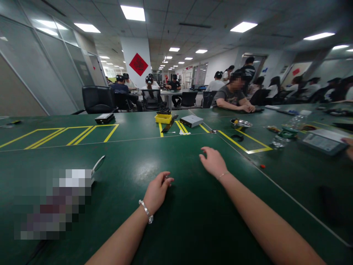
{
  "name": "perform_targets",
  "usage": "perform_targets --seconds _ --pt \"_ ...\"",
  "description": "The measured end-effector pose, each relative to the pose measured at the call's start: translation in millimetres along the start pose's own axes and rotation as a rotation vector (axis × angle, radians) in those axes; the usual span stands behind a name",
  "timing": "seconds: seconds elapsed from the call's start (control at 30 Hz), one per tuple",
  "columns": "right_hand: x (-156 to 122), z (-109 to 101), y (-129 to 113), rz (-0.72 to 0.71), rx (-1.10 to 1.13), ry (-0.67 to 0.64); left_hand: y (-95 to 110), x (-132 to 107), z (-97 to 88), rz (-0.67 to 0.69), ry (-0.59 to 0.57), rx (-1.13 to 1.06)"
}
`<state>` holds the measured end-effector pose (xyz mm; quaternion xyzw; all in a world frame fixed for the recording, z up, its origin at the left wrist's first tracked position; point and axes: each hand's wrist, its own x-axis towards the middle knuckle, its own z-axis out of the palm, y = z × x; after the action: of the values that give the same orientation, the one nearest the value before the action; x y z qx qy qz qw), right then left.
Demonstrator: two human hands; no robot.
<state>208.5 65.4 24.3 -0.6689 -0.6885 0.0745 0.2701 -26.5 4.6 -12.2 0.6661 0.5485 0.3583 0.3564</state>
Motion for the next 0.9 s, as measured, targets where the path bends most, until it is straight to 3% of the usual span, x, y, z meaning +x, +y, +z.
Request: perform_targets --seconds 0.1,0.2,0.27,0.37,0.53,0.67,0.8,0.9 --pt "12.4 -20.0 70.5 0.258 -0.284 0.219 0.0 0.4 -0.5 -0.004 -0.004 0.001" --pt "10.3 -31.2 134.8 0.623 -0.384 0.27 -0.6 0.9 -0.9 -0.005 0.006 0.021" --pt "7.4 -36.0 163.4 0.768 -0.365 0.257 -1.5 1.2 -1.0 -0.003 0.01 0.016" --pt "5.3 -40.8 180.8 0.811 -0.36 0.18 -2.1 1.3 -1.4 0.002 0.011 0.02" --pt "3.4 -45.1 170.1 0.753 -0.35 0.164 1.1 -0.4 -3.0 0.018 0.003 0.024" --pt "5.1 -47.7 149.8 0.6 -0.216 0.221 -0.4 -0.5 -1.6 0.016 0.015 -0.048" --pt "15.4 -35.7 110.8 0.41 -0.069 0.231 -7.3 1.8 2.7 -0.031 0.049 -0.136" --pt "18.6 -8.7 66.9 0.299 0.121 0.144 -7.9 2.6 3.4 -0.02 0.061 -0.123"
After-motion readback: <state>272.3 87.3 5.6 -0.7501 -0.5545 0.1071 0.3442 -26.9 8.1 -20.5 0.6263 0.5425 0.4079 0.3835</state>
